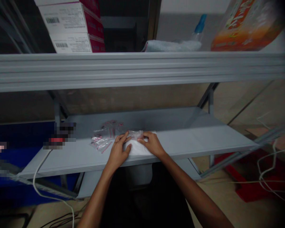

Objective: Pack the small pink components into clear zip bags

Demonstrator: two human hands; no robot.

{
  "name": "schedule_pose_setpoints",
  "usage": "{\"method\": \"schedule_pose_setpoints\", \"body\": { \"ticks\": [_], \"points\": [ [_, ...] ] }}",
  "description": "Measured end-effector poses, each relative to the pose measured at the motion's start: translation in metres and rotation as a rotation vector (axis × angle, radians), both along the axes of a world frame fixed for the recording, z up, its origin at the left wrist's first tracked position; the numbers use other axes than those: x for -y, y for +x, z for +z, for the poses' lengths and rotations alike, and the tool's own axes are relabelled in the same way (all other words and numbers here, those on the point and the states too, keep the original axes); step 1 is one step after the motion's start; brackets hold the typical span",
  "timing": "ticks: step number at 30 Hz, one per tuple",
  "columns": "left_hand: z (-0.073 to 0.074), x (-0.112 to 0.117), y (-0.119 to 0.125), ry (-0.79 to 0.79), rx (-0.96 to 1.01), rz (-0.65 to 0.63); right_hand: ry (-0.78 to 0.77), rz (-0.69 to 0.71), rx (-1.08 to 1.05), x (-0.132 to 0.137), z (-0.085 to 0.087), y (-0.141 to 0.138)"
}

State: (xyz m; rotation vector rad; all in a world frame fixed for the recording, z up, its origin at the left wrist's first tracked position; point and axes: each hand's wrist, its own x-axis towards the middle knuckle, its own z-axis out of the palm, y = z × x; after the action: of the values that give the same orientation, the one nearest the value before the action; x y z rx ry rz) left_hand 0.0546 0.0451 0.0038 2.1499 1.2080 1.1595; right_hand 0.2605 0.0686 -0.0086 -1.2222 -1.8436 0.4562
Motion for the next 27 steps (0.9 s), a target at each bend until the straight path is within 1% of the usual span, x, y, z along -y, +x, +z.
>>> {"method": "schedule_pose_setpoints", "body": {
  "ticks": [4, 9, 13, 21, 27],
  "points": [
    [-0.0006, -0.0010, -0.0008, -0.011, 0.004, -0.011, -0.008, -0.025, -0.043, -0.0010, -0.0009, -0.0015],
    [-0.0018, -0.0029, -0.0011, -0.025, 0.005, 0.033, -0.042, -0.034, -0.147, -0.0021, -0.0027, -0.0016],
    [-0.0020, -0.0030, -0.0002, -0.015, -0.018, 0.046, -0.040, -0.048, -0.127, -0.0014, -0.0037, 0.0003],
    [-0.0001, -0.0035, 0.0001, -0.028, -0.031, 0.015, -0.041, -0.070, -0.065, -0.0035, -0.0055, -0.0013],
    [-0.0040, -0.0057, -0.0003, -0.004, -0.032, -0.006, -0.034, -0.090, -0.016, -0.0058, -0.0057, -0.0035]
  ]
}}
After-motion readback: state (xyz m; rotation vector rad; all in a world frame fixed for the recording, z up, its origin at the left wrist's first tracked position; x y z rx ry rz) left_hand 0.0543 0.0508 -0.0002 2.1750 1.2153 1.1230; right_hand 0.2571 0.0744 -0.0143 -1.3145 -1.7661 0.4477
